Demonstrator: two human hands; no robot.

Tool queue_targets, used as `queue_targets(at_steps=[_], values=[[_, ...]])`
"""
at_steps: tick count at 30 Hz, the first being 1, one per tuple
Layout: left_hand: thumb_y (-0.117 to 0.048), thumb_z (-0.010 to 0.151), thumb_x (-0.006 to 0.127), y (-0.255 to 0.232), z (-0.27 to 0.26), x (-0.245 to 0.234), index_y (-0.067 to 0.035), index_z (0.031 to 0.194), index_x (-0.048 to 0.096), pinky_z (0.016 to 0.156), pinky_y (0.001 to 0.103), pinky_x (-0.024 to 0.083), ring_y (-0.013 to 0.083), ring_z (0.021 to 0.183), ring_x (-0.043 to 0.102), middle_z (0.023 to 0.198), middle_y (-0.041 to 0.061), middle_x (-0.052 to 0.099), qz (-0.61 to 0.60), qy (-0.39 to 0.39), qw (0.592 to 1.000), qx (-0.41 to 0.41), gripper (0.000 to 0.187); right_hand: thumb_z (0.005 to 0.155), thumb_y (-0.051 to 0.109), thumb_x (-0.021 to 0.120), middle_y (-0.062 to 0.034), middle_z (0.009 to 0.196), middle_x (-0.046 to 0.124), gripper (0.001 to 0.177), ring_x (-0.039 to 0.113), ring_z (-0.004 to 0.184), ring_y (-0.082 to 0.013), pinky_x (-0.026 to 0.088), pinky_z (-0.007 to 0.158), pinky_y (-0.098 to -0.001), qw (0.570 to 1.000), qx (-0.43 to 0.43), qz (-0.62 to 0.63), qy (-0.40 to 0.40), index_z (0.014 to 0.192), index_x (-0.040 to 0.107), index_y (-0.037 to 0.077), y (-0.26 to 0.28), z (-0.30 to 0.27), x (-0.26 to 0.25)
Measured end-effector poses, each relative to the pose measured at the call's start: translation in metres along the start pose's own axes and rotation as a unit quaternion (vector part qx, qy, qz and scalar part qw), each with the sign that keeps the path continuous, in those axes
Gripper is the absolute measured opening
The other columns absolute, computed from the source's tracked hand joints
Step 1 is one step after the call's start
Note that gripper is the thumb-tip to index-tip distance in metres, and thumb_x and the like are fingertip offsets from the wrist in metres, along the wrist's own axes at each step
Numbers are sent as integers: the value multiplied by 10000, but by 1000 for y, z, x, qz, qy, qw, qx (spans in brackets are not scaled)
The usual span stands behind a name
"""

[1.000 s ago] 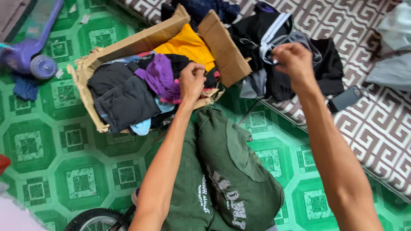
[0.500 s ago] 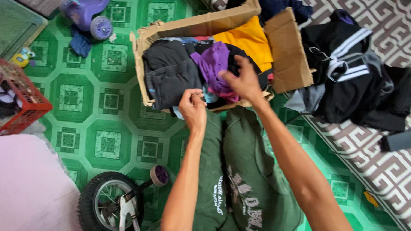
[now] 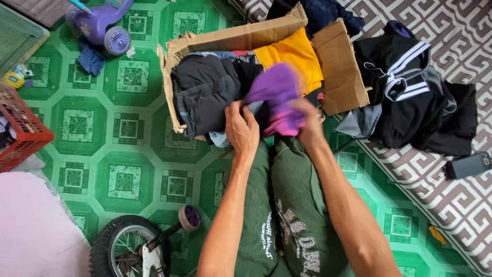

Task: The person sits on the floor and sorts clothes from a cardboard box, folding and stacking them into piles on the floor. They handle various garments including pants, shirts, and shorts, placing them in organized stacks beside the box.

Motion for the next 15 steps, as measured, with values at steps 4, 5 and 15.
queue_targets(at_steps=[4,5,15], values=[[-203,1027,537,2,-5,3,-56,1117,624,752,482,522,385,898,672,1033,136,650,0,18,1000,24,193,1033,175,456,-102,907,692,257,652,768,-217,535,716,-368,939,-2,334,-78,1006,660,20,-5,-19,-50],[-219,1036,533,2,-4,7,-66,1084,635,737,491,514,389,877,672,1025,141,653,21,43,999,18,190,1033,192,458,-104,928,687,258,649,789,-220,529,732,-378,936,26,330,-115,1024,653,23,-6,-18,-49],[-283,1063,562,-41,-31,42,-64,971,616,687,519,505,427,833,650,936,167,620,26,187,967,173,243,1033,362,473,-125,1139,643,369,612,998,-255,466,893,-474,940,68,296,-154,1203,586,54,97,-23,-16]])
Point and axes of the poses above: each hand's wrist, its own z-axis towards the middle knuckle, its own x-axis out of the palm, y = z × x, the point moved 6 cm from there along z, towards the middle knuckle
